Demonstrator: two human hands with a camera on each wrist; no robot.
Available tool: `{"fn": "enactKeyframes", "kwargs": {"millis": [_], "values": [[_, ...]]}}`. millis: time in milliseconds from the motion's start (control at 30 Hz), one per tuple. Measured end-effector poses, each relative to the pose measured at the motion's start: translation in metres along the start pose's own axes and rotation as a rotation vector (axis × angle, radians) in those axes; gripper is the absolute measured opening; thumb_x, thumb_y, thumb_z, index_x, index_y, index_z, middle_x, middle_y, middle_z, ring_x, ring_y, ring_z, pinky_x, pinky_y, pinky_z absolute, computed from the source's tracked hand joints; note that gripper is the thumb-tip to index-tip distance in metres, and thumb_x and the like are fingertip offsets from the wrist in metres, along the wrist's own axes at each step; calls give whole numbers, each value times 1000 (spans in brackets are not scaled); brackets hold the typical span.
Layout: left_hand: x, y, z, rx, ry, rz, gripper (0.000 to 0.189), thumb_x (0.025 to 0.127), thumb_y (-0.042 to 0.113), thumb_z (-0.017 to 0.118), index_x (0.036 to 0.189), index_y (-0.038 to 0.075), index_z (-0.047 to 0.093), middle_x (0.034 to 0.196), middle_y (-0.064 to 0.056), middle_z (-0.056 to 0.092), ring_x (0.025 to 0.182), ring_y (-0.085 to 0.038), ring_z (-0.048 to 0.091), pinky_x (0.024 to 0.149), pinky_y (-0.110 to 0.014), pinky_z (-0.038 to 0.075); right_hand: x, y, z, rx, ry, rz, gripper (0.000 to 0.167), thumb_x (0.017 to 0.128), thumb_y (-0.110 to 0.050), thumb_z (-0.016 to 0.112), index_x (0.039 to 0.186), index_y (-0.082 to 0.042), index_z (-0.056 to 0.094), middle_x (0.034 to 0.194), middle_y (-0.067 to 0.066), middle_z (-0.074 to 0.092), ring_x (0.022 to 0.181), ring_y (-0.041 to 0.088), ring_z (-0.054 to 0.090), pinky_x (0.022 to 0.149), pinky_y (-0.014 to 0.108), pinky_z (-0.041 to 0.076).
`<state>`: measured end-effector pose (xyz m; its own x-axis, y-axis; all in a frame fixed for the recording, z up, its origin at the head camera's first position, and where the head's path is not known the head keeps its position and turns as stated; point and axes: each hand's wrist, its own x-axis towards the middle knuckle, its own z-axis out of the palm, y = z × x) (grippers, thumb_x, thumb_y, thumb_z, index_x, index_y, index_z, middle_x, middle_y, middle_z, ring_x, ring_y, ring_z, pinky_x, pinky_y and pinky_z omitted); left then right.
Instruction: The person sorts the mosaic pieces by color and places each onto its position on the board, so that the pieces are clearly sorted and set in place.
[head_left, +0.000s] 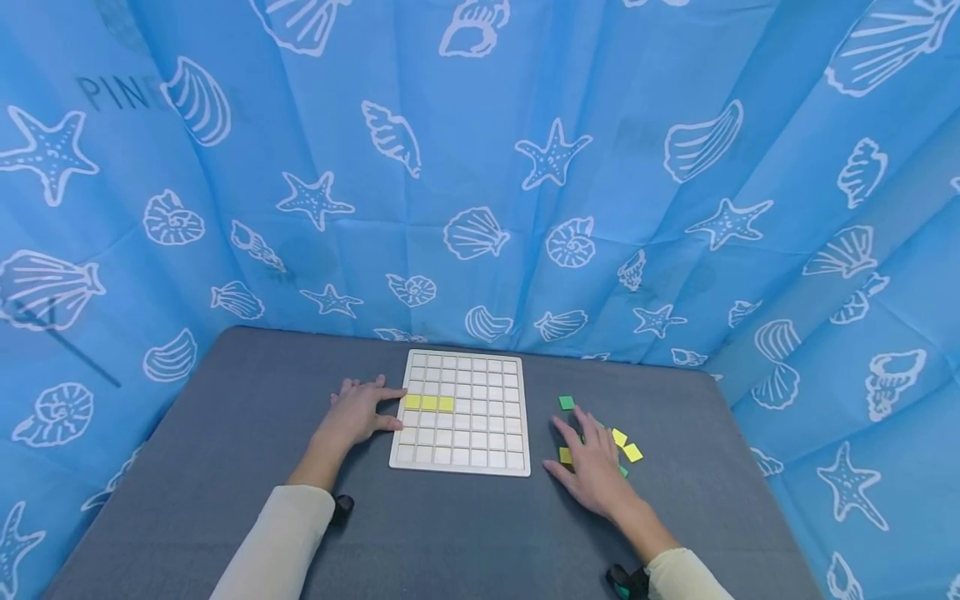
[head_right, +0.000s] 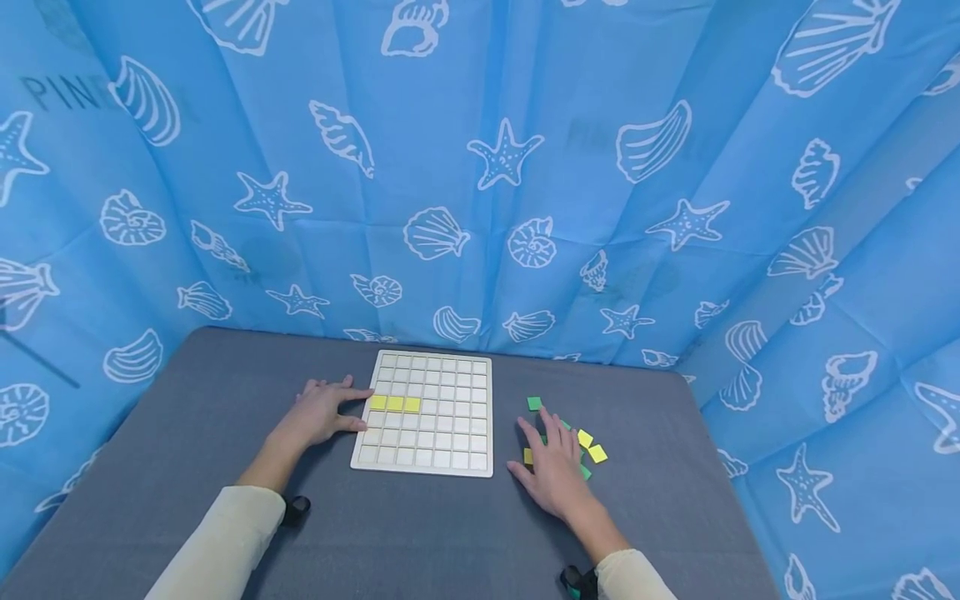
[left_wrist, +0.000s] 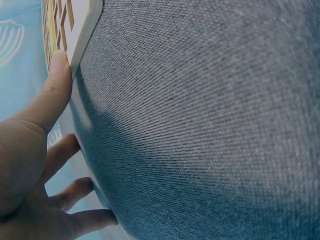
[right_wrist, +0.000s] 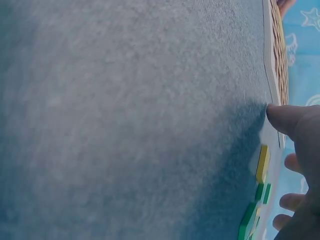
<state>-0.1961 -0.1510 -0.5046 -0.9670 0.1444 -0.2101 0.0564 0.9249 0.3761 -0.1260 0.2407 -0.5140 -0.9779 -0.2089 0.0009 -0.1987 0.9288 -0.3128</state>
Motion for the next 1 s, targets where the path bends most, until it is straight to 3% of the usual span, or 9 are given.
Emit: {"fn": "enactKeyframes", "kwargs": {"millis": [267,533,800,1000], "values": [[0,2,1,-3,4,0,67,85,41,80,147,31,57,163,-18,37,147,-59,26,109,-82,24,-6,11,-6,-8,14,21,47,93,-30,76,137,-16,65,163,22,33,144,48,32,108,73,31],[0,1,1,-10,1,-3,67,85,42,79,147,32,56,164,-17,36,149,-58,24,111,-81,22,-9,17,-8,-28,86,-69,31,92,-21,77,122,-17,75,156,22,45,137,47,42,106,70,36],[-2,2,-1,-21,1,5,66,85,42,80,146,32,57,164,-17,36,148,-58,25,110,-82,23,-4,15,-5,16,124,-75,20,87,-16,82,105,-16,73,146,21,55,130,45,48,102,67,39],[-3,2,-1,-14,12,3,65,85,41,80,146,31,58,164,-17,37,147,-59,26,109,-82,24,0,9,-5,83,100,-62,21,85,-14,83,87,-21,63,135,16,62,127,41,50,98,62,40]]}}
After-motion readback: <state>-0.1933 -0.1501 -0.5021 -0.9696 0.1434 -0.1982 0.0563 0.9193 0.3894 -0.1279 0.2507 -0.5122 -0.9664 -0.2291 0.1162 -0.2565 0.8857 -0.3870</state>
